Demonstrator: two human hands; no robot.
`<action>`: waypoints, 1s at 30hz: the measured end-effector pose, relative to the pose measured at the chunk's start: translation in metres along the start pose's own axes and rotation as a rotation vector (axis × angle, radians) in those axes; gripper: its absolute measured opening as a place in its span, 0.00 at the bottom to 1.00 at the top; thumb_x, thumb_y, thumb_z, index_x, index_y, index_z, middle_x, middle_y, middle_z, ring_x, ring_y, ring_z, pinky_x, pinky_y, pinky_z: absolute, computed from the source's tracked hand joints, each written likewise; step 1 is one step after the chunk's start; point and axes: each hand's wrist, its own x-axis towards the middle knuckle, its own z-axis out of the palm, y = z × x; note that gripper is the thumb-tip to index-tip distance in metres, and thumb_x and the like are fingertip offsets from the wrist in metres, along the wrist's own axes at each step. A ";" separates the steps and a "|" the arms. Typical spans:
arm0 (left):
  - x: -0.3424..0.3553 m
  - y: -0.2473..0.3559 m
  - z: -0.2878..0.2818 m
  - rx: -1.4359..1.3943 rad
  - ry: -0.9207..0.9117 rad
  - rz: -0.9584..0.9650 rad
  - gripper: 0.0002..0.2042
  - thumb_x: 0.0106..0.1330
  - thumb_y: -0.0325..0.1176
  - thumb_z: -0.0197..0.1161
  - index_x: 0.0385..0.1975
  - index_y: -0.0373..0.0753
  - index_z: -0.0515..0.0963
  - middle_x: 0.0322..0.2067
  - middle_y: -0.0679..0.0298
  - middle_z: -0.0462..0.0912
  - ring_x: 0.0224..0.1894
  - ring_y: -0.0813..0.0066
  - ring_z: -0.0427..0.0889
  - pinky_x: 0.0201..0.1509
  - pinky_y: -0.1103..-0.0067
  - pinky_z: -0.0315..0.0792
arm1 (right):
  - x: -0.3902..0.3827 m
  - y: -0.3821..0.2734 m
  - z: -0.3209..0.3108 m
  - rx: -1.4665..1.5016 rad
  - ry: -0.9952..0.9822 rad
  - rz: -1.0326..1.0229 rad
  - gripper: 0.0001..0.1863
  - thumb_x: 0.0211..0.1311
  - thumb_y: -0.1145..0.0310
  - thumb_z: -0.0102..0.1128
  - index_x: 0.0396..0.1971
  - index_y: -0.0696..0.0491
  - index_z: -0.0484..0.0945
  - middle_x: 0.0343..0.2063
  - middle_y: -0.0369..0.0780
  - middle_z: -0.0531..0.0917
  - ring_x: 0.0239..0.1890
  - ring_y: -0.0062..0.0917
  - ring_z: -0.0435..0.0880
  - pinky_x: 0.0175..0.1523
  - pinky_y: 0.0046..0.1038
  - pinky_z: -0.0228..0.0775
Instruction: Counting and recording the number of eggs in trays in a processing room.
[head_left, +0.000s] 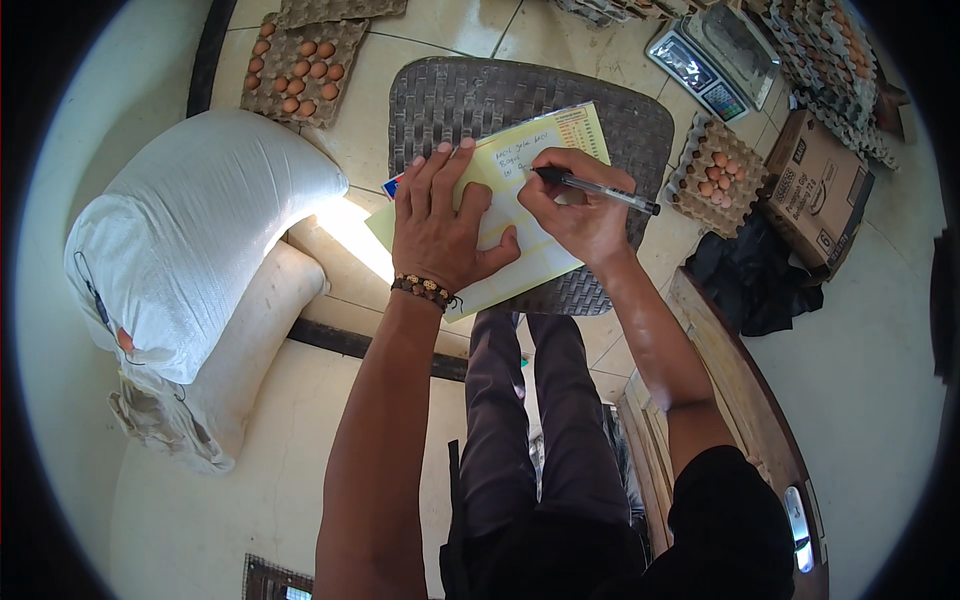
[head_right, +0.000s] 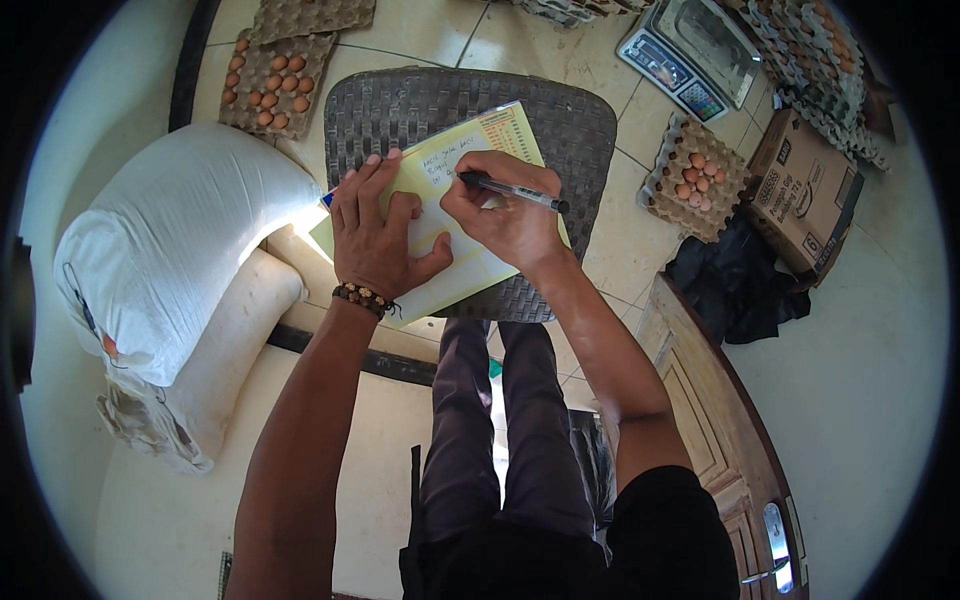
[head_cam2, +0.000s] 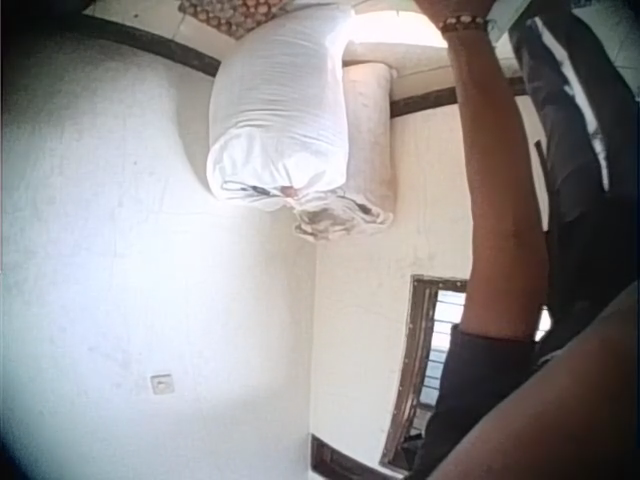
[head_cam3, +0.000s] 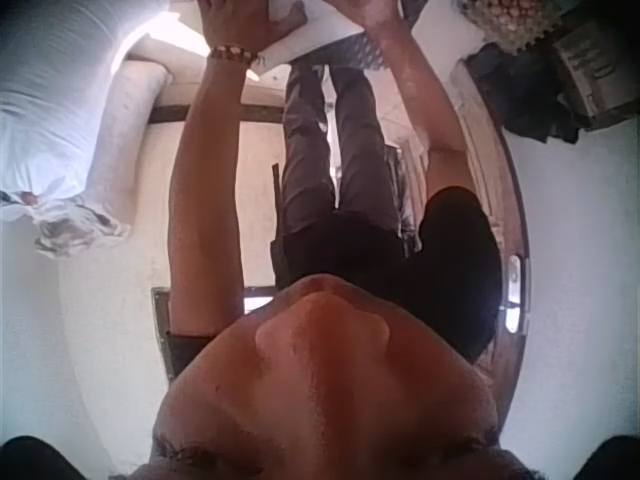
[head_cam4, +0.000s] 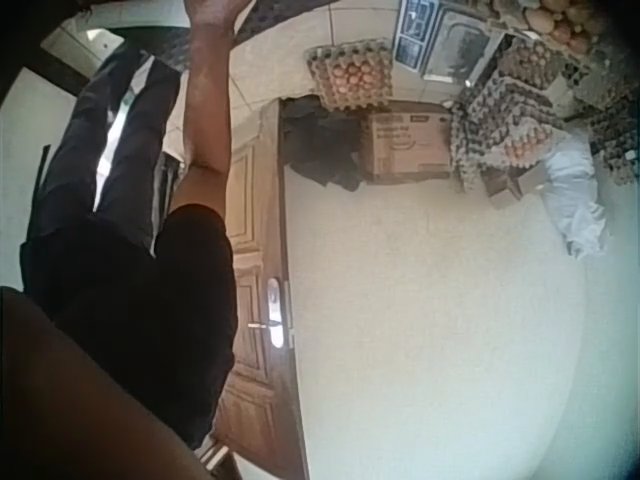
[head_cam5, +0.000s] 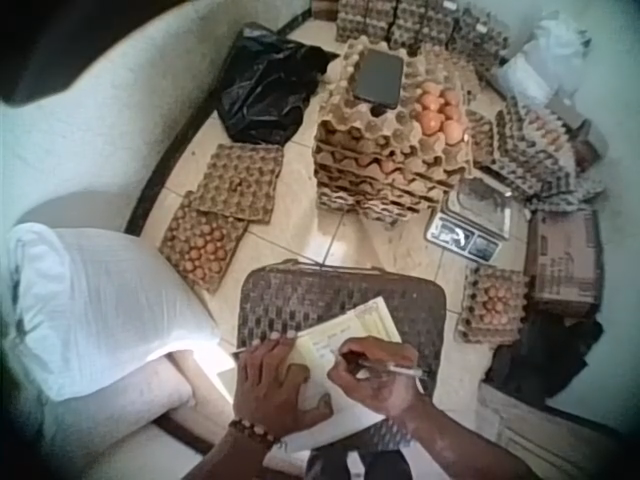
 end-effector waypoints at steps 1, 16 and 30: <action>0.000 0.000 0.000 -0.003 0.004 0.004 0.18 0.48 0.49 0.66 0.29 0.44 0.72 0.63 0.56 0.67 0.66 0.56 0.63 0.69 0.57 0.56 | 0.000 0.000 0.000 -0.011 0.003 0.008 0.08 0.47 0.80 0.67 0.30 0.59 0.80 0.22 0.37 0.83 0.26 0.13 0.83 0.32 0.17 0.77; 0.000 0.000 0.000 -0.009 -0.012 -0.014 0.18 0.47 0.49 0.67 0.29 0.44 0.72 0.63 0.58 0.67 0.66 0.57 0.63 0.70 0.58 0.55 | -0.001 0.004 0.001 0.026 0.058 -0.013 0.08 0.48 0.80 0.66 0.30 0.59 0.79 0.22 0.38 0.83 0.25 0.14 0.83 0.31 0.18 0.77; -0.001 -0.001 0.002 0.000 0.002 -0.002 0.18 0.47 0.50 0.67 0.28 0.44 0.72 0.63 0.58 0.66 0.66 0.57 0.62 0.70 0.58 0.55 | 0.000 0.003 0.001 0.001 0.026 -0.014 0.08 0.47 0.80 0.66 0.30 0.60 0.79 0.23 0.38 0.82 0.24 0.14 0.82 0.29 0.18 0.76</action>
